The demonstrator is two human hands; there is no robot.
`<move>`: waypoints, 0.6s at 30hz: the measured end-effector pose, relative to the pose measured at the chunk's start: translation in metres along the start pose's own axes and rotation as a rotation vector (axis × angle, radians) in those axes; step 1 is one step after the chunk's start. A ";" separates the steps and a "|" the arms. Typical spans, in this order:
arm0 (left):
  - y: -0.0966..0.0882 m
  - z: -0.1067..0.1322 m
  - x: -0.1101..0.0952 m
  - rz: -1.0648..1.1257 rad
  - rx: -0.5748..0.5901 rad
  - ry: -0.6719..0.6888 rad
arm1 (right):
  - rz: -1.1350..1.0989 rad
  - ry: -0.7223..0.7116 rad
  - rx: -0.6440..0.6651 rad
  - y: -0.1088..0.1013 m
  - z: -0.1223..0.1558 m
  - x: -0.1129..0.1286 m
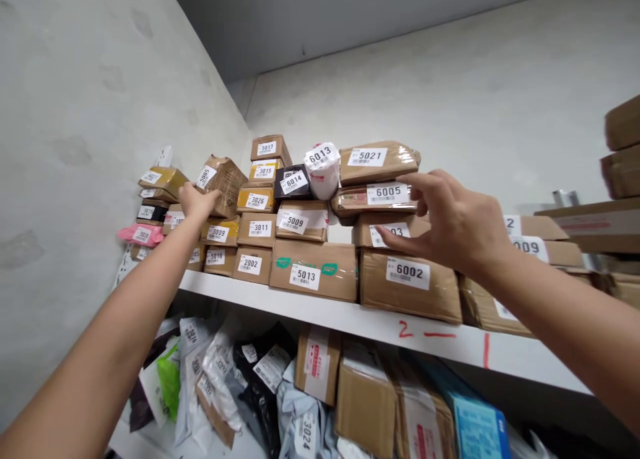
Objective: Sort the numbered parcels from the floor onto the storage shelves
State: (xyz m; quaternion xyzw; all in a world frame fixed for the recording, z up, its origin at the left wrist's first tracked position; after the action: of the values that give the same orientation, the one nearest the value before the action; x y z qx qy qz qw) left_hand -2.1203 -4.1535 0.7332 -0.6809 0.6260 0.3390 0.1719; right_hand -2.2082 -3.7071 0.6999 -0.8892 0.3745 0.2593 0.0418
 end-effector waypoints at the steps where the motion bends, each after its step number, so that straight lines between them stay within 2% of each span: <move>1: 0.000 0.001 -0.002 -0.005 -0.007 -0.002 | 0.005 0.014 0.008 0.000 0.003 -0.003; 6: -0.001 0.000 -0.014 -0.030 -0.058 -0.013 | -0.015 0.139 0.036 -0.002 0.013 -0.013; 11: -0.005 -0.014 -0.025 -0.062 -0.092 0.010 | -0.086 0.205 0.015 -0.013 0.016 -0.011; 18: -0.010 -0.041 -0.029 -0.181 0.011 -0.013 | -0.065 0.208 -0.019 -0.032 0.030 -0.018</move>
State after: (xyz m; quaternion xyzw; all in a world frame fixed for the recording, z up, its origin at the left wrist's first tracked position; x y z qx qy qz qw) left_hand -2.0996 -4.1580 0.7799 -0.7314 0.5627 0.3233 0.2095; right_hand -2.2104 -3.6645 0.6791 -0.9233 0.3454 0.1678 0.0028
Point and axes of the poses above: each hand's wrist, its own z-axis away from the middle knuckle, its own y-axis out of the palm, x = y × z, the point moved 3 cm from there along -z, towards the middle knuckle, and after that the axes turned 9 degrees about -z, right-handed, at the moved point
